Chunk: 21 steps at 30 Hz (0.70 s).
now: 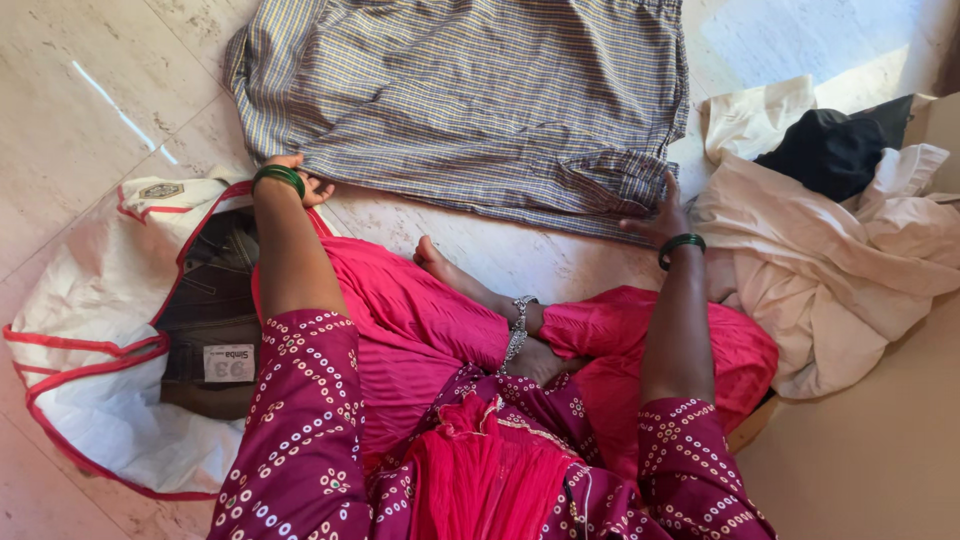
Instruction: The person folds a shirt while sitting on the floor. They lay the shirt flat, fold both sleeves inward, and then fold the body of the shirt several times until it is a neat square.
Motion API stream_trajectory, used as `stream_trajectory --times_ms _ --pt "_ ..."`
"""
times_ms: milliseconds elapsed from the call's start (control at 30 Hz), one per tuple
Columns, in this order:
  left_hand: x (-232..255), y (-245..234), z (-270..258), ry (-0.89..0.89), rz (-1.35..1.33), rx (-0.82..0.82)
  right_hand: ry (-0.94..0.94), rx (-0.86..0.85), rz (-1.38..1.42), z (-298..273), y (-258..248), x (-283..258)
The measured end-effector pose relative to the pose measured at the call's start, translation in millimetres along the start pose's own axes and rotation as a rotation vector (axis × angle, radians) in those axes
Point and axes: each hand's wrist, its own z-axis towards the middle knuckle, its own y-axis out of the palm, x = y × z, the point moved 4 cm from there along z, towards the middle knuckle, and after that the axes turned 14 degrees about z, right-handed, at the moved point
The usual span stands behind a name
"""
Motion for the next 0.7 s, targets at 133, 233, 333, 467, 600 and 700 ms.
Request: stream_trajectory --times_ms 133,233,333,467,600,700 --pt "-2 0 1 0.016 0.0 -0.016 0.378 0.229 0.072 -6 -4 18" --pt "7 3 -3 0.025 -0.02 -0.058 0.425 0.408 0.348 -9 -10 18" --pt "9 2 -1 0.09 0.129 0.004 0.446 0.431 0.158 -25 -16 14" --pt "-4 -1 1 0.08 0.255 0.11 0.399 0.374 -0.17 -29 -2 9" --pt "-2 5 -5 0.116 0.439 0.211 0.387 0.483 -0.308 -30 11 2" --pt "3 7 -12 0.126 0.554 0.215 0.286 0.607 -0.669 -33 19 -11"
